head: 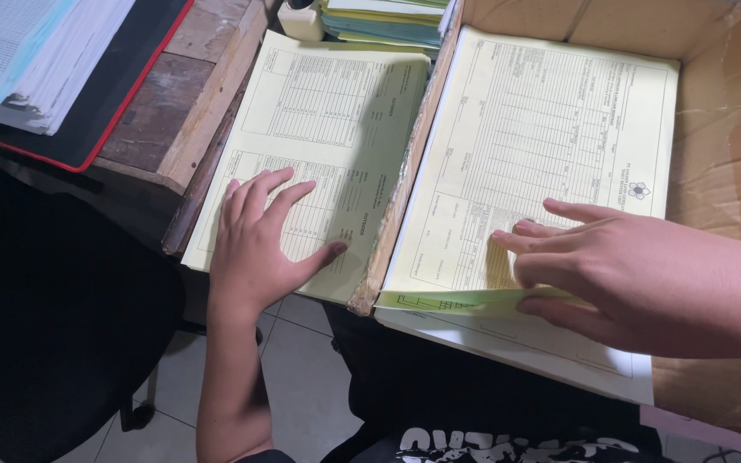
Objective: Sorting and organizing printed forms into a cardboard box
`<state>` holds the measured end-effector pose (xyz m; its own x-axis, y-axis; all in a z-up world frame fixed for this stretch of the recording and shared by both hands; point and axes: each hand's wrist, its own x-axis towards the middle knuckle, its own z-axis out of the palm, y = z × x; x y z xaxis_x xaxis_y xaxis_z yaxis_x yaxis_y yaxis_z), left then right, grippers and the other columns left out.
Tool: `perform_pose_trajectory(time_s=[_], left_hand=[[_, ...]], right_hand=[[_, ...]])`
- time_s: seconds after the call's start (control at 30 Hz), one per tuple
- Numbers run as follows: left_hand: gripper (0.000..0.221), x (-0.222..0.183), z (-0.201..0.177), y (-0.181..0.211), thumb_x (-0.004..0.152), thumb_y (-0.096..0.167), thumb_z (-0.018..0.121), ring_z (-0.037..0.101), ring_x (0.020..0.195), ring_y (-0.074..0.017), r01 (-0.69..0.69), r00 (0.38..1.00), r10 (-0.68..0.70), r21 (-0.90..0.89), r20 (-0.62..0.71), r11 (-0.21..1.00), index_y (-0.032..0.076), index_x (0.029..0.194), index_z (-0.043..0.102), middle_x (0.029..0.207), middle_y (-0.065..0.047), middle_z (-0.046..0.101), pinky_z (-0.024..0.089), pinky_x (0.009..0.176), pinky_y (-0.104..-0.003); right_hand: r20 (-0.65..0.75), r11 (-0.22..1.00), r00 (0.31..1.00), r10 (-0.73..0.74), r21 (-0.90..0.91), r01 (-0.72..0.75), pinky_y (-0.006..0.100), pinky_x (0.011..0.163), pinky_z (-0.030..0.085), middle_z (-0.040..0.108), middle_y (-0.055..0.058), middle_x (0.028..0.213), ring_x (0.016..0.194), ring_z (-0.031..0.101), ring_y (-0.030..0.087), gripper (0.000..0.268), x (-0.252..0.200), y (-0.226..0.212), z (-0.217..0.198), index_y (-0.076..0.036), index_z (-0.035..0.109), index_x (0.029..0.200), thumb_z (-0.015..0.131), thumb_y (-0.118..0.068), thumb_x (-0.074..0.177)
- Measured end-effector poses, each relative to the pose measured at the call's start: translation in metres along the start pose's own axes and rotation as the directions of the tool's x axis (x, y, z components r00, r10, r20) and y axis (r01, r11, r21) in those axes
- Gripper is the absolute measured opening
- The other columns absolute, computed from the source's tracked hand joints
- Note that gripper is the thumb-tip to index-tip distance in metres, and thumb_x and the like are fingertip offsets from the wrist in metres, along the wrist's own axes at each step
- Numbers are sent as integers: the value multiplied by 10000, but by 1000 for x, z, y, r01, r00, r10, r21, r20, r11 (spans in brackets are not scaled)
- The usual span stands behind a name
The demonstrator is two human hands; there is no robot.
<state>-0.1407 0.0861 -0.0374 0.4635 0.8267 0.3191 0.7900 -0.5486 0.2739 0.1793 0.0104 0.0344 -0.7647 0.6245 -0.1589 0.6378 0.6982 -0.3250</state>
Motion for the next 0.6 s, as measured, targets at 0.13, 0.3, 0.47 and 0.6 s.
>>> perform_pose_trajectory(time_s=[0.13,0.3,0.47,0.6], left_hand=[[675,0,1,-1,704,632,570,438,1142,-270,-5,1000,5,3,-3,1000,150,1176,553,1218,-70,477,225,1043,-493],[661,0,2,-2,698,612,599,443,1136,-277,-4,1000,3,-6,-11,1000,153,1171,554,1219,-65,473,219,1048,-505],[656,1,2,-1,698,610,606,450,1129,-274,-16,999,16,-1,-28,1000,144,1158,561,1213,-69,482,238,1041,-495],[654,0,2,-2,704,614,591,442,1144,-264,-14,1000,14,1,-26,1000,148,1162,563,1216,-65,483,229,1048,-489]], right_hand=[[-6,998,998,62,4,-62,467,1018,297,514,80,1288,1134,520,246,344,1,4,0,-159,605,711,549,-477,830],[-30,997,997,76,-31,-77,474,1034,301,567,71,1220,1084,566,212,463,4,1,-2,-151,635,622,506,-540,838],[0,997,1000,-5,79,5,544,1079,109,562,95,1225,1142,490,279,350,0,3,-8,-90,585,1096,453,-332,881],[68,995,997,38,89,-44,560,1116,70,552,91,1239,1099,548,258,340,0,1,-8,-122,703,816,483,-380,854]])
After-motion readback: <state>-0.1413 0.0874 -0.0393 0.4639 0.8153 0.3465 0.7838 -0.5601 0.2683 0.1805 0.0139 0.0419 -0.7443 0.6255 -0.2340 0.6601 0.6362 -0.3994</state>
